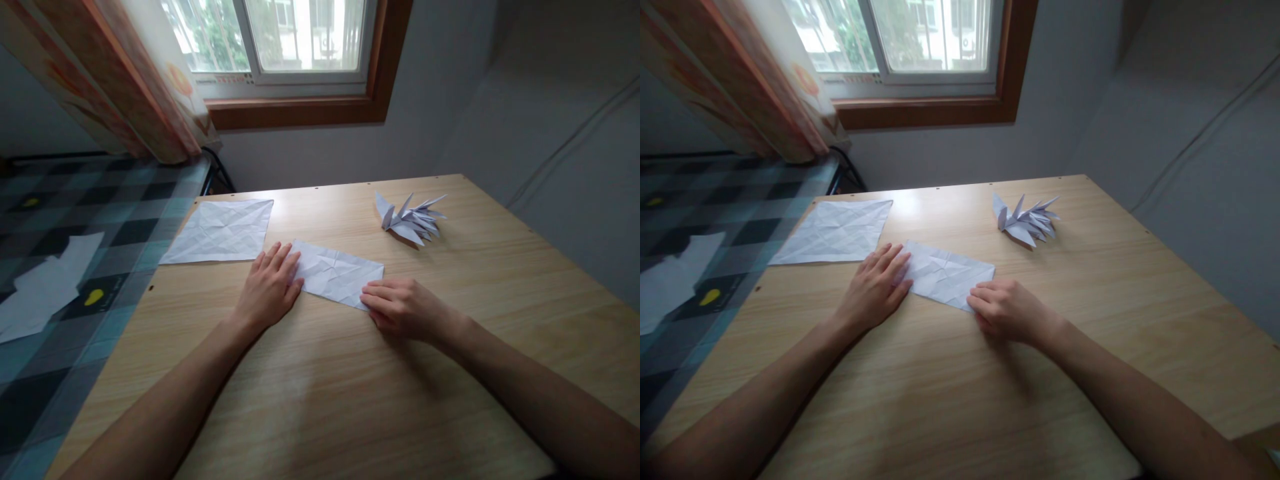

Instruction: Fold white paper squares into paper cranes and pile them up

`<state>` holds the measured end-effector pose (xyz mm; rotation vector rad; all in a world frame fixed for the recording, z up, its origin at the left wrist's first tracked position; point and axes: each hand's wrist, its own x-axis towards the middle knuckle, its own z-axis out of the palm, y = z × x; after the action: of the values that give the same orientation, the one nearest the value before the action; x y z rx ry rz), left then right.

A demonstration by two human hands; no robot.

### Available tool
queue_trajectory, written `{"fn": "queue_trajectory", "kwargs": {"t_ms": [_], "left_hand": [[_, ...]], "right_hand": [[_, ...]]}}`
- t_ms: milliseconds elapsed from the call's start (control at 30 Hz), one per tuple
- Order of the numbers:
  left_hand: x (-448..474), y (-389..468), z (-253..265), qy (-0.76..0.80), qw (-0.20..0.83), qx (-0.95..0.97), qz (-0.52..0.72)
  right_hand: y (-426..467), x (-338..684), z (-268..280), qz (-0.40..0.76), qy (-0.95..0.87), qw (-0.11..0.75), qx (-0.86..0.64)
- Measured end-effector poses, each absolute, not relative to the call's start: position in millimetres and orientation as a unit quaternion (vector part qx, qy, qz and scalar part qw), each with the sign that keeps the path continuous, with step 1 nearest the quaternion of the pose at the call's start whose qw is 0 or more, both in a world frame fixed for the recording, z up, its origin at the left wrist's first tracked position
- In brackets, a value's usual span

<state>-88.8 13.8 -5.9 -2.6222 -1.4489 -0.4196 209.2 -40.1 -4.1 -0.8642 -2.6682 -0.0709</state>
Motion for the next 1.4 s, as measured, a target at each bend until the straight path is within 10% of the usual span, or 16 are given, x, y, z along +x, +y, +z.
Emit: {"fn": "queue_trajectory", "kwargs": {"t_ms": [500,1400], "left_hand": [[-81,8,-4,-0.197,0.04,-0.945,-0.258],[-72,3,-2,-0.184,0.041,-0.951,-0.245]], "right_hand": [[-48,195,-1,-0.128,-0.954,0.145,-0.23],[-46,188,0,-0.14,-0.947,0.182,-0.222]]}}
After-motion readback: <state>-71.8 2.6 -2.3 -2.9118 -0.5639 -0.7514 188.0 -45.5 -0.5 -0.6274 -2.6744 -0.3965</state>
